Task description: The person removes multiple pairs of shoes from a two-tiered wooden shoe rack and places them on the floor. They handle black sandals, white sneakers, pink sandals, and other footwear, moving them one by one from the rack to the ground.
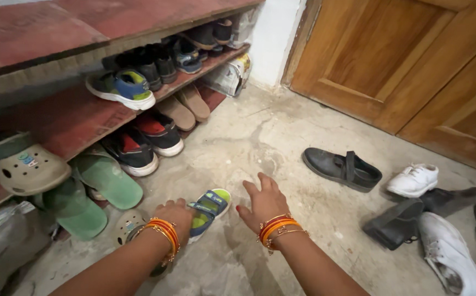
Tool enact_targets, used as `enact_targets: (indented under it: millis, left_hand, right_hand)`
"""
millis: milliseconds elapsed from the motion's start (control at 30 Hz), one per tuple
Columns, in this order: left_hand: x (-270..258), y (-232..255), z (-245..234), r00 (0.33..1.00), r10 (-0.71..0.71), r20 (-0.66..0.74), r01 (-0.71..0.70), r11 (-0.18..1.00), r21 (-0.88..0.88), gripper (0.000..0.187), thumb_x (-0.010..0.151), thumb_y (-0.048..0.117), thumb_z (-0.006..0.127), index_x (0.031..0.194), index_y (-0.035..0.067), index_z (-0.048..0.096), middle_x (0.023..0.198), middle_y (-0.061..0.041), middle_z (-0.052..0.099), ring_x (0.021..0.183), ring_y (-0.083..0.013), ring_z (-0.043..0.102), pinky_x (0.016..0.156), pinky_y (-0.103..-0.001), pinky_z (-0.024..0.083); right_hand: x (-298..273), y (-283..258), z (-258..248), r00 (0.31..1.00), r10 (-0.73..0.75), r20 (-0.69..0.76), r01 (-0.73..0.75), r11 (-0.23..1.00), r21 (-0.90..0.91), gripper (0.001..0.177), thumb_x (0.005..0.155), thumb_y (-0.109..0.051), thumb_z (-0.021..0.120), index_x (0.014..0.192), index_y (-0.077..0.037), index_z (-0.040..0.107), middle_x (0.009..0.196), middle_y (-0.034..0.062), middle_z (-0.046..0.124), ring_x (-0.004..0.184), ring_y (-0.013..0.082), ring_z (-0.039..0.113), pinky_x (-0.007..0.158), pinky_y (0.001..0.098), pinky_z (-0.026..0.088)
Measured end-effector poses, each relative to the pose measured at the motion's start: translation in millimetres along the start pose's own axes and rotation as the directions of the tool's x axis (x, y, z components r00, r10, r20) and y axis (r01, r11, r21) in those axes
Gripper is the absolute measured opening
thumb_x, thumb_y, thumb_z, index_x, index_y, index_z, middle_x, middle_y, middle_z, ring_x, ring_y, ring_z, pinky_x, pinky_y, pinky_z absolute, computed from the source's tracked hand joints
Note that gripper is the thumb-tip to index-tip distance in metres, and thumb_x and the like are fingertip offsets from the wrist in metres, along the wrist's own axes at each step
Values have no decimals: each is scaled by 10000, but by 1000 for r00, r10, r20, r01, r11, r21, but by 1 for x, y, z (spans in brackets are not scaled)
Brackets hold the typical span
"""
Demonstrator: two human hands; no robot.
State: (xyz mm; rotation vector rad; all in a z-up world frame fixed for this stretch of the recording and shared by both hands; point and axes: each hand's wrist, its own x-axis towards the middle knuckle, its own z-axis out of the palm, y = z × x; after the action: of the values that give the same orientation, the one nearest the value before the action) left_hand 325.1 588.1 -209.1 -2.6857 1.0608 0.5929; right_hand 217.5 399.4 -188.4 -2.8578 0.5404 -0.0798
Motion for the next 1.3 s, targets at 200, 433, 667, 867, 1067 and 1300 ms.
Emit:
enact_targets:
  millis: [200,433,667,867,1067,1300]
  left_hand:
    - [8,-6,8,997,-62,56,62,998,4,625,850,143,756,1433,227,548,1454,-117,494,1360,-313,504,1106,-444,451]
    - [6,-12,12,999,-47,-20,47,999,-22,680,837,141,775,1456,235,509,1431,-116,515,1332,-326,527,1089,-456,459]
    - [-5,-40,10,989,-128,71,125,992,34,683,816,183,836,1426,164,527,1479,-133,496,1349,-334,530,1090,-438,486]
    - [-2,-62,28,977,-130,171,121,991,60,789,732,175,938,1409,149,533,1453,-143,532,1363,-304,537,1103,-382,488]
    - [13,-70,57,997,-77,6,77,997,-19,510,802,85,814,1275,151,637,1414,-156,555,1276,-316,603,1063,-389,511]
    - [32,-61,74,997,-20,-76,18,999,-34,299,956,139,586,1244,159,665,1380,-161,572,1224,-338,631,999,-432,532]
  right_hand:
    - [-2,-8,15,995,-58,80,58,998,7,695,822,-367,761,1441,-180,504,1583,198,307,1466,373,296,1136,492,348]
    - [-1,-29,38,967,-201,158,198,980,35,645,813,-271,751,1408,-168,526,1578,161,351,1366,371,446,1070,477,438]
    - [0,-47,72,908,-297,295,310,951,3,402,828,-125,645,1228,-152,656,1606,163,359,1264,360,582,1015,457,505]
    - [7,-56,93,874,-292,388,334,941,-44,508,814,-113,657,1311,-209,628,1633,191,245,1261,391,559,1030,468,481]
    - [7,-57,110,859,-394,328,426,904,-28,419,823,-92,648,1230,-186,668,1625,160,336,1183,363,624,980,452,516]
    - [-7,-51,113,828,-362,427,428,902,-64,344,896,-124,621,1236,-142,677,1319,163,581,1173,366,621,967,464,525]
